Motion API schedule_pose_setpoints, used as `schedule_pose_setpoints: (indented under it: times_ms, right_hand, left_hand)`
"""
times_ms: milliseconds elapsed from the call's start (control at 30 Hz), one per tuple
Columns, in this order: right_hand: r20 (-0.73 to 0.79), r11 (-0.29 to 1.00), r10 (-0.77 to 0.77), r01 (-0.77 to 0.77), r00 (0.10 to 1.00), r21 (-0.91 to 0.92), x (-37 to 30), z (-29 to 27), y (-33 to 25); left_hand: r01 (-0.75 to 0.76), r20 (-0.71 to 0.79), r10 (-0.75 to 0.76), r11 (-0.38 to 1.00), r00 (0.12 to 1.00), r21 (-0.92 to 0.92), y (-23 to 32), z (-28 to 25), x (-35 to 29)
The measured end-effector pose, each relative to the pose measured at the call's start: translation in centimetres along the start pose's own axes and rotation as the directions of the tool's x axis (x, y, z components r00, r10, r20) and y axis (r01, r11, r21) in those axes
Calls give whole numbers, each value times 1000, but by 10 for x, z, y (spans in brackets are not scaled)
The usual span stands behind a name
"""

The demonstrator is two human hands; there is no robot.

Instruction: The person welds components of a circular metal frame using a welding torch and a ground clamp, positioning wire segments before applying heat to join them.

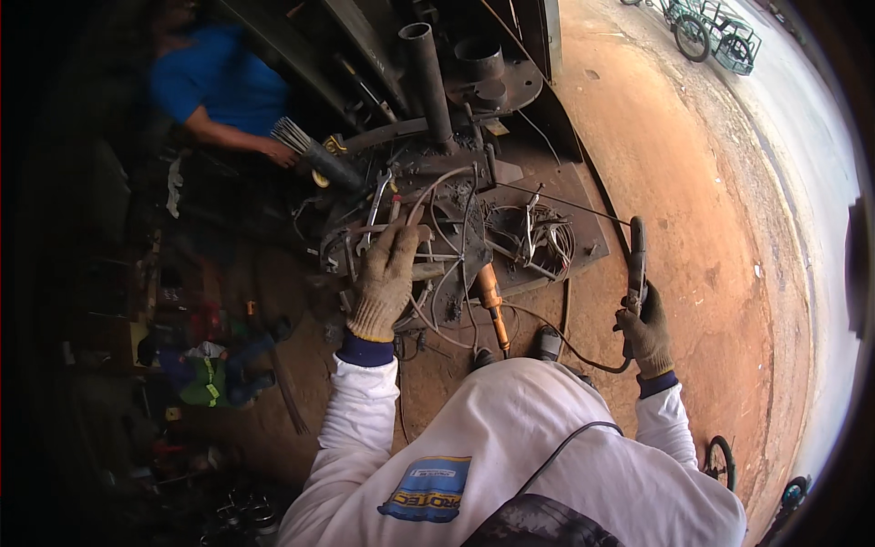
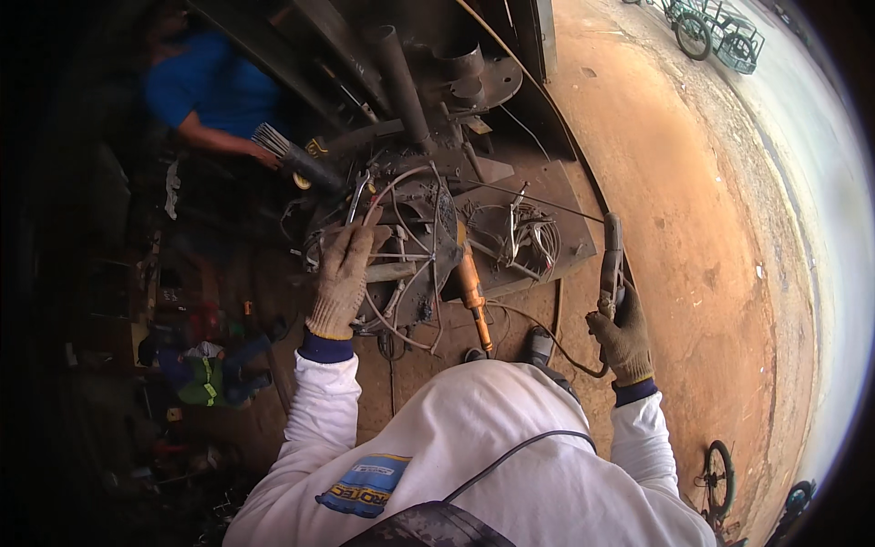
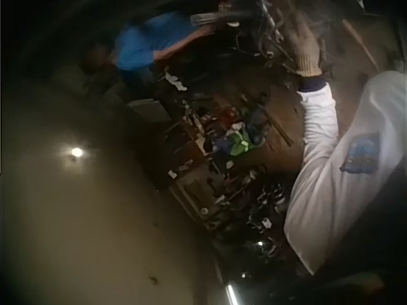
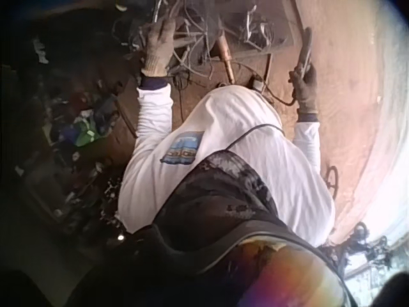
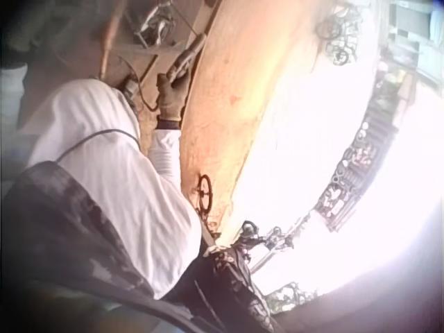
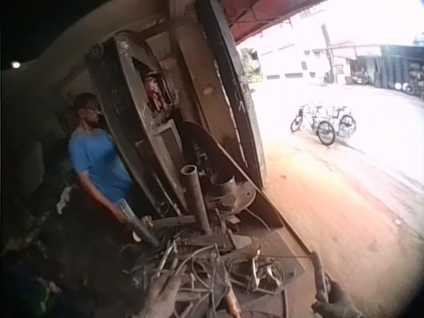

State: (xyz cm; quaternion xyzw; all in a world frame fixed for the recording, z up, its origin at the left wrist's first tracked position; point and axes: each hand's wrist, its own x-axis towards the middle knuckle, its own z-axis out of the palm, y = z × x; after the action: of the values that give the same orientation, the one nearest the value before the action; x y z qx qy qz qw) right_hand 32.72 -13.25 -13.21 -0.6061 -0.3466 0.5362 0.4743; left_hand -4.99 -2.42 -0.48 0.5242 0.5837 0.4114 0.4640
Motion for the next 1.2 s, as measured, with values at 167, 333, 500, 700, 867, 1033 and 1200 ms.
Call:
schedule_pose_setpoints:
  times_ms: [167, 333, 500, 700, 867, 1033, 1200]
  right_hand:
    - [27, 999, -28, 27, 999, 44, 1, -2, -1]
    - [104, 981, -23, 2, 994, 193, 0, -15, 15]
    - [63, 984, 46, -56, 997, 172, -9, 5, 1]
    - [13, 998, -46, 45, 999, 42, -12, 8, -7]
    - [-7, 997, -58, 58, 998, -42, -13, 13, -12]
    - [34, 990, -99, 102, 994, -93, -17, 15, -15]
    - [17, 994, -89, 90, 996, -69, -22, 16, -14]
  left_hand:
    - [42, -40, -41, 999, 998, 23, -2, -6, 10]
    - [-22, -39, 13, 968, 999, -249, -35, -8, 19]
    - [5, 38, 15, 871, 999, -491, -48, -20, 8]
    - [-29, 32, 52, 864, 998, -503, -38, -15, 16]
    - [-30, -15, 27, 958, 1000, -285, -33, -22, 25]
    - [43, 20, -39, 941, 999, -335, -24, -19, 23]
    - [83, 33, -76, 894, 997, -441, -16, -14, 27]
